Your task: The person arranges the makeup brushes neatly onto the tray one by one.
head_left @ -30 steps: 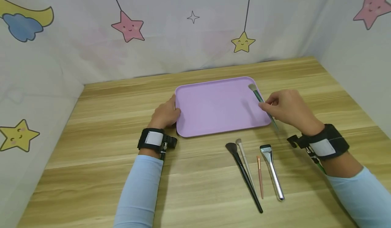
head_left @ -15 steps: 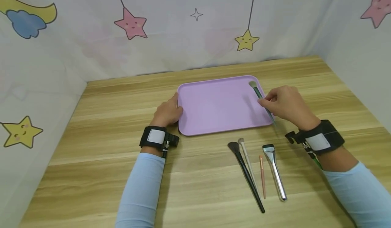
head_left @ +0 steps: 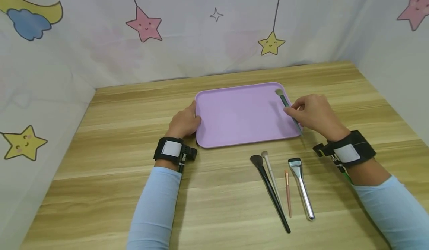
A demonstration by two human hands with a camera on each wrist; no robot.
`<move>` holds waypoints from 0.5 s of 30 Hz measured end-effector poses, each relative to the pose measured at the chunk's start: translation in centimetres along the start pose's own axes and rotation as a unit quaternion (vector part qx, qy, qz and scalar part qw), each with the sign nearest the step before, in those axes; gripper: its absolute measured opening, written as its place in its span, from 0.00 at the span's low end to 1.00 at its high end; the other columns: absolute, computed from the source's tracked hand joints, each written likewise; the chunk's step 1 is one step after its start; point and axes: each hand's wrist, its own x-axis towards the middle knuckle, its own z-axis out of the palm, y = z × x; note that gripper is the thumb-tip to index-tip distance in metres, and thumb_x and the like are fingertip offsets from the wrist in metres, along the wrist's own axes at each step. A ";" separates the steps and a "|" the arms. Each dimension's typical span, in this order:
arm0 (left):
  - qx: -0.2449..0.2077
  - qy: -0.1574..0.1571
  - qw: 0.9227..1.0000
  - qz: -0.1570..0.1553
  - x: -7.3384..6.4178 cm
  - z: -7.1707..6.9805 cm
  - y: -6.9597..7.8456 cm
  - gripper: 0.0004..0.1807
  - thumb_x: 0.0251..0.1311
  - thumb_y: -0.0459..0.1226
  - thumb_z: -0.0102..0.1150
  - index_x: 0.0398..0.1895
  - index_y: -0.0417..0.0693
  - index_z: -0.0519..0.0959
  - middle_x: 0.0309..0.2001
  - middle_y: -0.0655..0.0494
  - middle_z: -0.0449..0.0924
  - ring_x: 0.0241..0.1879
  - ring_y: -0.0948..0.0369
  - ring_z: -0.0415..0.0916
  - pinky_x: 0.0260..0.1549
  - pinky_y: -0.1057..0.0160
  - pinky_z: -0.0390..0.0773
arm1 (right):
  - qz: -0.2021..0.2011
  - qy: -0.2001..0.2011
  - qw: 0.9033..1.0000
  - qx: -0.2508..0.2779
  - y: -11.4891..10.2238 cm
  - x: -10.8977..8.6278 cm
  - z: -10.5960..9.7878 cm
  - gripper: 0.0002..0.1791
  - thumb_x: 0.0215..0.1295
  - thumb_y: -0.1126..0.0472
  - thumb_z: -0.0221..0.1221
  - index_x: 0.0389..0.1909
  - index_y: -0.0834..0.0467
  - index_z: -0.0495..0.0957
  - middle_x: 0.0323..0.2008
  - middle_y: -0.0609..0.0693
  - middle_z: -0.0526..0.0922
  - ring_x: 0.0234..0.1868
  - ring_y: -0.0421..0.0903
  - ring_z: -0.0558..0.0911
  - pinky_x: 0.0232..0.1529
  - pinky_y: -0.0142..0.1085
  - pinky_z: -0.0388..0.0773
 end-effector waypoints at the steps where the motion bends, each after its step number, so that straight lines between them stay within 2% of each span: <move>1: 0.001 0.001 1.000 0.000 0.0 0.0 0.0 0.37 0.72 0.42 0.42 0.82 0.44 0.46 0.75 0.44 0.59 0.53 0.47 0.72 0.40 0.53 0.72 | 0.002 -0.002 1.000 0.001 0.0 0.1 0.0 0.17 0.65 0.55 0.66 0.35 0.69 0.85 0.24 0.57 0.84 0.17 0.48 0.81 0.16 0.38 0.72; 4: -0.003 0.000 1.000 -0.001 0.1 -0.1 -0.1 0.37 0.72 0.42 0.42 0.82 0.44 0.46 0.73 0.44 0.62 0.45 0.47 0.75 0.32 0.55 0.71 | 0.004 -0.006 1.000 0.001 0.0 0.2 0.1 0.18 0.66 0.55 0.65 0.36 0.70 0.85 0.25 0.58 0.84 0.17 0.48 0.81 0.16 0.37 0.72; 6: -0.003 0.000 1.000 -0.001 0.1 -0.1 -0.1 0.37 0.72 0.42 0.42 0.82 0.45 0.46 0.73 0.44 0.63 0.43 0.47 0.75 0.31 0.55 0.70 | 0.004 -0.007 1.000 0.000 0.0 0.3 0.1 0.18 0.66 0.55 0.65 0.36 0.70 0.85 0.26 0.60 0.84 0.17 0.48 0.81 0.17 0.37 0.73; 15: -0.001 0.003 1.000 0.000 0.2 0.0 -0.3 0.38 0.71 0.42 0.42 0.82 0.45 0.47 0.75 0.44 0.60 0.53 0.47 0.72 0.38 0.54 0.71 | 0.002 -0.006 1.000 -0.006 0.9 1.1 0.6 0.19 0.66 0.55 0.65 0.35 0.71 0.86 0.24 0.58 0.84 0.18 0.46 0.80 0.17 0.37 0.73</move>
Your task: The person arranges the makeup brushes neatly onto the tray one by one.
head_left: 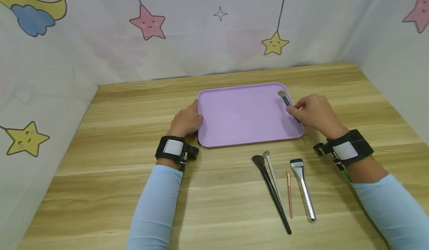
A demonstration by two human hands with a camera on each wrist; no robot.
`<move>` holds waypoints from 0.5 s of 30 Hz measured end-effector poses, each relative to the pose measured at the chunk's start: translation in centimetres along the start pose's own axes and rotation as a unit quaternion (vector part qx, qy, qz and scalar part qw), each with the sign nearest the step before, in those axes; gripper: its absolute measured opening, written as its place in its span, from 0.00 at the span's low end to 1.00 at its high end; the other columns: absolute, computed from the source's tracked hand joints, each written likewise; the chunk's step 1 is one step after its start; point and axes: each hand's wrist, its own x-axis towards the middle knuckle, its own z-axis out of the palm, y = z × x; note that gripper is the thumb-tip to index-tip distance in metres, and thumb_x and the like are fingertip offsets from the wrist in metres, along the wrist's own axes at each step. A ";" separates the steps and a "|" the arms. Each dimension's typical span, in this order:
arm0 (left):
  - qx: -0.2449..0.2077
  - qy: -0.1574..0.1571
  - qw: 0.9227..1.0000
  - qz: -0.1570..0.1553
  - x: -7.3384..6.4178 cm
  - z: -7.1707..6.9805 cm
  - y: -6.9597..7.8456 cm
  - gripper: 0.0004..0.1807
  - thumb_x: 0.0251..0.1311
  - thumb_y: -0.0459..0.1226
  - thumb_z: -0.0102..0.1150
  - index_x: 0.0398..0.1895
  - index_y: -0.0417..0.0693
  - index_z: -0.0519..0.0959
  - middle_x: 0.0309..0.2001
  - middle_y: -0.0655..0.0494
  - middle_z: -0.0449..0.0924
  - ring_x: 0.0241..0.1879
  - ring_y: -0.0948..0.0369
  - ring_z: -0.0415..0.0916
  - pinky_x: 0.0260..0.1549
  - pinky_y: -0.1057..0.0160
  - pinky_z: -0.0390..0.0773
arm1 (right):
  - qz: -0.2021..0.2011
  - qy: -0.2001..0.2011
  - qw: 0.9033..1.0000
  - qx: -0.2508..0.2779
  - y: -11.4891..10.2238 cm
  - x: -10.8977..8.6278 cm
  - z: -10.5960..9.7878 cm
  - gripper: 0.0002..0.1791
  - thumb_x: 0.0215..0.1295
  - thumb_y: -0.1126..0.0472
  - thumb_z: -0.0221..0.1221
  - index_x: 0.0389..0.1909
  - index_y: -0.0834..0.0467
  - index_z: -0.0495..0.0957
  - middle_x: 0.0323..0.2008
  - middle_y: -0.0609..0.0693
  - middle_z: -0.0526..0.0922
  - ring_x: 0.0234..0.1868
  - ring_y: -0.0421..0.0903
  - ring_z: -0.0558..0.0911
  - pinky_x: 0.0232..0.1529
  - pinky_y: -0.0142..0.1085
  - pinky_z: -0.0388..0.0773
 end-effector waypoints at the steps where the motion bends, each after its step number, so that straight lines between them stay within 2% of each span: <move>1: 0.000 0.000 1.000 -0.001 0.0 0.0 0.0 0.38 0.71 0.42 0.42 0.82 0.45 0.47 0.75 0.44 0.60 0.52 0.47 0.73 0.37 0.54 0.71 | -0.002 0.000 1.000 -0.002 0.2 0.1 0.0 0.19 0.66 0.55 0.65 0.35 0.71 0.86 0.24 0.58 0.84 0.18 0.46 0.79 0.17 0.37 0.73; 6: 0.000 0.000 1.000 -0.004 -0.1 -0.1 0.2 0.38 0.72 0.42 0.43 0.82 0.45 0.47 0.75 0.45 0.60 0.49 0.47 0.74 0.34 0.55 0.71 | -0.006 0.003 1.000 -0.013 0.7 0.4 0.0 0.20 0.67 0.53 0.65 0.35 0.71 0.86 0.24 0.57 0.84 0.19 0.45 0.78 0.18 0.36 0.71; 15: -0.001 0.001 1.000 -0.008 -0.2 -0.1 0.3 0.37 0.72 0.42 0.43 0.82 0.46 0.47 0.75 0.45 0.59 0.55 0.47 0.71 0.41 0.52 0.72 | 0.012 -0.021 1.000 -0.012 1.1 0.7 0.5 0.21 0.68 0.53 0.64 0.37 0.71 0.86 0.24 0.55 0.83 0.22 0.46 0.78 0.20 0.37 0.71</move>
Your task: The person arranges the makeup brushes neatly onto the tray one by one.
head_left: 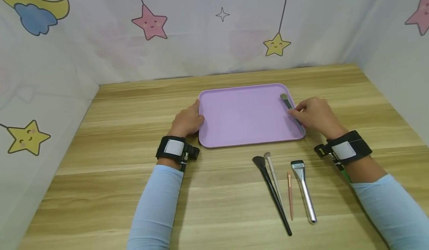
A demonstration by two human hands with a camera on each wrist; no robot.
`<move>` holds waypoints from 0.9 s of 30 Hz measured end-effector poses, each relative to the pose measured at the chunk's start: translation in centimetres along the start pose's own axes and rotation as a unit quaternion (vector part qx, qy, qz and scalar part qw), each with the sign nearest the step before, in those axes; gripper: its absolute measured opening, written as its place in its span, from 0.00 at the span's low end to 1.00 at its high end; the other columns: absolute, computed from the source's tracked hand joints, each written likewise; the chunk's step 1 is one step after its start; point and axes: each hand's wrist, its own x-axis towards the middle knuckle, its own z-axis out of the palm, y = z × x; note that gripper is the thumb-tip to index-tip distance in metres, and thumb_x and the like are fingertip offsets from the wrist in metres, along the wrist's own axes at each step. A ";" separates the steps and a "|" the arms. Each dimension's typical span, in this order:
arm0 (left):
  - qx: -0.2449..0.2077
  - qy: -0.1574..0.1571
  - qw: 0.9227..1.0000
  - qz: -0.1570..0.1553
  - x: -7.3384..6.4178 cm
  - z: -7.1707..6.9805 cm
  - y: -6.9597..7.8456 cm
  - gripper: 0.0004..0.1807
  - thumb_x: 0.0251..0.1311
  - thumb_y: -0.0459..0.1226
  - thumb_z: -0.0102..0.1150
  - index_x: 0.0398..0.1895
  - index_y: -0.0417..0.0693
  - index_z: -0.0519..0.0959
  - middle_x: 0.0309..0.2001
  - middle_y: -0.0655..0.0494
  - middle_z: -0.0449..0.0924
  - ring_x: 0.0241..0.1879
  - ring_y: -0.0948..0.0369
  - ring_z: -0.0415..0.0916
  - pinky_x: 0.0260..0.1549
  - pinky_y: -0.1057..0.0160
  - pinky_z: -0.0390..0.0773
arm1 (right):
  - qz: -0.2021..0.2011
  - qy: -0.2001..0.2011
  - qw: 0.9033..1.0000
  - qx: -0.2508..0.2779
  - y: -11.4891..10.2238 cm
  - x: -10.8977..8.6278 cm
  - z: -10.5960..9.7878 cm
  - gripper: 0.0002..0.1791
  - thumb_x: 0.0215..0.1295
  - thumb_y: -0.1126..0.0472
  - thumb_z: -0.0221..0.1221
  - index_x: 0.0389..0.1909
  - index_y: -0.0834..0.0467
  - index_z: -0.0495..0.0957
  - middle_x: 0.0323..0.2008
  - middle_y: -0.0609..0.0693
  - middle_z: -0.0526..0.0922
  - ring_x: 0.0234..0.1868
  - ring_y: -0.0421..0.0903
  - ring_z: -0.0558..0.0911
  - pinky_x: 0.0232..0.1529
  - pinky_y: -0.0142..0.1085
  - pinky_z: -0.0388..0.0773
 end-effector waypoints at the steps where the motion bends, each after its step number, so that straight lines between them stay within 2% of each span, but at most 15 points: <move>1: 0.000 0.000 1.000 0.000 0.0 0.0 0.0 0.37 0.72 0.42 0.43 0.82 0.46 0.47 0.75 0.45 0.59 0.55 0.47 0.71 0.42 0.52 0.72 | 0.002 0.000 1.000 0.000 0.1 0.0 0.1 0.21 0.67 0.53 0.64 0.37 0.71 0.86 0.24 0.55 0.83 0.22 0.46 0.78 0.20 0.37 0.71; 5: 0.001 0.000 1.000 0.000 0.0 0.1 0.1 0.37 0.72 0.42 0.43 0.82 0.45 0.48 0.75 0.45 0.59 0.54 0.47 0.71 0.43 0.52 0.72 | 0.010 -0.001 1.000 0.002 0.4 0.2 0.3 0.20 0.67 0.54 0.64 0.38 0.72 0.86 0.24 0.56 0.83 0.22 0.48 0.78 0.20 0.38 0.71; 10: 0.002 -0.002 1.000 0.002 0.0 0.3 0.1 0.37 0.72 0.42 0.43 0.82 0.45 0.48 0.75 0.45 0.60 0.52 0.47 0.72 0.39 0.54 0.71 | 0.020 -0.021 1.000 -0.007 0.5 0.6 0.3 0.21 0.68 0.53 0.64 0.38 0.71 0.86 0.22 0.54 0.81 0.23 0.49 0.77 0.22 0.38 0.70; 17: 0.004 -0.002 1.000 -0.003 0.1 0.2 0.1 0.37 0.72 0.42 0.43 0.82 0.48 0.47 0.73 0.45 0.63 0.41 0.48 0.75 0.31 0.56 0.70 | 0.032 -0.036 0.999 -0.022 0.3 0.9 0.5 0.23 0.68 0.51 0.63 0.39 0.71 0.84 0.23 0.55 0.80 0.23 0.49 0.77 0.23 0.39 0.70; 21: 0.004 -0.002 1.000 -0.007 0.0 0.1 0.1 0.37 0.72 0.42 0.43 0.82 0.48 0.47 0.73 0.45 0.63 0.38 0.48 0.75 0.30 0.57 0.69 | 0.027 -0.041 0.998 -0.027 0.0 1.0 0.6 0.23 0.68 0.50 0.64 0.40 0.71 0.84 0.24 0.56 0.79 0.24 0.50 0.75 0.23 0.40 0.69; 24: 0.003 -0.003 1.000 -0.006 -0.1 0.1 0.1 0.37 0.72 0.42 0.43 0.82 0.47 0.47 0.73 0.45 0.63 0.39 0.49 0.75 0.31 0.57 0.70 | 0.020 -0.049 0.998 -0.032 -0.3 0.8 0.4 0.23 0.66 0.52 0.66 0.43 0.71 0.82 0.23 0.56 0.78 0.24 0.50 0.75 0.23 0.40 0.68; 27: 0.002 -0.003 1.000 -0.005 -0.1 0.0 0.1 0.37 0.72 0.42 0.43 0.82 0.47 0.47 0.73 0.45 0.63 0.42 0.47 0.75 0.31 0.56 0.71 | 0.009 -0.063 0.997 -0.046 -0.7 0.6 0.1 0.20 0.63 0.54 0.68 0.39 0.71 0.81 0.22 0.55 0.78 0.22 0.50 0.75 0.22 0.40 0.69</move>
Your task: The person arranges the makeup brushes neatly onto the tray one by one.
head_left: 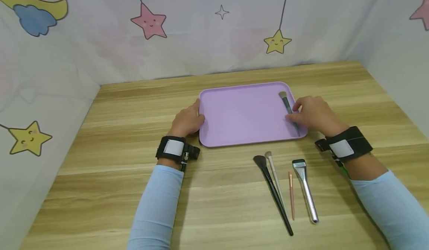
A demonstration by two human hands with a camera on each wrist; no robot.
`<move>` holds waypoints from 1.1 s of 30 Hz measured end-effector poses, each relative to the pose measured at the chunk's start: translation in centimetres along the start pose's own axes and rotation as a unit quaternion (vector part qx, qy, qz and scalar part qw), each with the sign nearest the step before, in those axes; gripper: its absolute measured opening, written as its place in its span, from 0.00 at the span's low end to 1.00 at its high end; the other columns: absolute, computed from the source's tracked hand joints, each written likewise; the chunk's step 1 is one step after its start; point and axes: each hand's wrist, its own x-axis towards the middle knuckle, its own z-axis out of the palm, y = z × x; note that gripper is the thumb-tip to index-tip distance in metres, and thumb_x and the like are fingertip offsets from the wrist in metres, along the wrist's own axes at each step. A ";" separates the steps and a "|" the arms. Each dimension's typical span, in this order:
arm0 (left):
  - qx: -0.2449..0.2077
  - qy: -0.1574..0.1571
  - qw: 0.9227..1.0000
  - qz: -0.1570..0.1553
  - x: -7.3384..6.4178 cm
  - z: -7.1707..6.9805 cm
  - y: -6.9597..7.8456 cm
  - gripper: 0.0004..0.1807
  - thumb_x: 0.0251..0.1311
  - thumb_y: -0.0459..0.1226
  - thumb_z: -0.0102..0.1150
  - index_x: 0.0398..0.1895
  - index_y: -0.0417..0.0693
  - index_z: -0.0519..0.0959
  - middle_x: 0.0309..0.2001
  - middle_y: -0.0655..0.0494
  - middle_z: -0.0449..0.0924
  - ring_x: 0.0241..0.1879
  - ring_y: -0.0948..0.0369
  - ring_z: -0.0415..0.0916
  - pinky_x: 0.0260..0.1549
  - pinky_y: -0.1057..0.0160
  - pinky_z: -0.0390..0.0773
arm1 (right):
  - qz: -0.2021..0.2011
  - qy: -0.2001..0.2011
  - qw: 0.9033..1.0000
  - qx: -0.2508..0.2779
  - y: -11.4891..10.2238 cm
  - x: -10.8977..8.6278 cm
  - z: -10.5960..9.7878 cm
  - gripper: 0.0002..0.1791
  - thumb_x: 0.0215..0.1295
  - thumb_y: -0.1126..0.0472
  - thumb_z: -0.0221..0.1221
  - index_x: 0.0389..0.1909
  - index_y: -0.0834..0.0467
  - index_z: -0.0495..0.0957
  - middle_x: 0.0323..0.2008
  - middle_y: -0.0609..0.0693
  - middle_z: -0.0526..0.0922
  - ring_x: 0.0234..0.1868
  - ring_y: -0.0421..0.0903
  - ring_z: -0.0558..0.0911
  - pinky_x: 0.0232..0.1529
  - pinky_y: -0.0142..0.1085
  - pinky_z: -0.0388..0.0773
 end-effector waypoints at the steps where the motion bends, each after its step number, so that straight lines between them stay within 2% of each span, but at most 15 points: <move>1: 0.001 0.000 1.000 0.002 0.0 0.0 0.0 0.37 0.72 0.42 0.43 0.82 0.46 0.47 0.73 0.45 0.63 0.44 0.48 0.75 0.32 0.56 0.71 | -0.002 -0.004 1.000 -0.005 0.0 -0.1 0.0 0.19 0.62 0.55 0.68 0.37 0.70 0.82 0.21 0.54 0.78 0.22 0.50 0.75 0.22 0.40 0.69; 5: 0.001 -0.001 1.000 0.005 0.2 0.1 -0.1 0.37 0.72 0.42 0.43 0.82 0.46 0.47 0.73 0.45 0.63 0.48 0.47 0.75 0.33 0.55 0.71 | -0.010 -0.010 1.000 -0.025 -0.1 -0.4 0.0 0.15 0.64 0.58 0.66 0.28 0.68 0.82 0.19 0.53 0.78 0.20 0.49 0.76 0.21 0.39 0.71; 10: 0.002 -0.005 1.000 0.009 0.2 0.1 0.1 0.38 0.72 0.43 0.43 0.82 0.47 0.47 0.74 0.45 0.62 0.53 0.46 0.73 0.39 0.53 0.72 | -0.010 0.002 1.000 -0.030 -0.1 -0.6 0.1 0.14 0.65 0.61 0.62 0.25 0.68 0.82 0.19 0.54 0.78 0.19 0.49 0.77 0.20 0.38 0.73; 14: 0.005 -0.005 1.000 0.010 0.3 0.0 0.1 0.38 0.72 0.43 0.43 0.82 0.46 0.47 0.75 0.45 0.60 0.56 0.47 0.70 0.47 0.51 0.72 | -0.012 0.013 0.999 -0.027 0.0 -0.6 0.1 0.16 0.66 0.58 0.63 0.25 0.68 0.82 0.18 0.54 0.78 0.19 0.49 0.76 0.19 0.39 0.71; 21: 0.007 -0.009 1.000 0.007 0.2 -0.2 0.0 0.38 0.72 0.43 0.42 0.82 0.46 0.46 0.71 0.44 0.65 0.48 0.46 0.74 0.35 0.54 0.71 | -0.013 0.024 0.999 -0.022 -0.4 -1.3 -0.5 0.22 0.67 0.51 0.63 0.31 0.70 0.83 0.18 0.53 0.79 0.20 0.49 0.75 0.20 0.40 0.68; 26: 0.009 -0.009 1.000 0.005 0.1 -0.2 0.0 0.38 0.72 0.43 0.43 0.82 0.46 0.46 0.73 0.43 0.63 0.53 0.46 0.72 0.38 0.53 0.71 | -0.005 0.010 1.000 -0.027 -0.6 -2.1 -0.8 0.23 0.67 0.49 0.63 0.35 0.69 0.84 0.17 0.51 0.77 0.21 0.49 0.74 0.22 0.40 0.66; 31: -0.001 -0.012 1.000 0.004 0.1 -0.2 0.1 0.38 0.72 0.43 0.43 0.82 0.45 0.46 0.71 0.43 0.65 0.45 0.46 0.75 0.36 0.53 0.71 | -0.011 0.002 0.999 -0.038 -0.9 -2.8 -0.8 0.24 0.67 0.47 0.64 0.36 0.68 0.84 0.16 0.49 0.76 0.21 0.49 0.74 0.23 0.40 0.65; 33: -0.003 -0.011 1.000 0.005 0.1 -0.2 0.2 0.38 0.72 0.42 0.43 0.82 0.45 0.46 0.71 0.43 0.65 0.46 0.46 0.74 0.36 0.53 0.72 | -0.019 0.005 0.999 -0.039 -1.1 -3.1 -0.9 0.23 0.66 0.47 0.64 0.35 0.67 0.84 0.15 0.49 0.75 0.20 0.48 0.73 0.22 0.40 0.64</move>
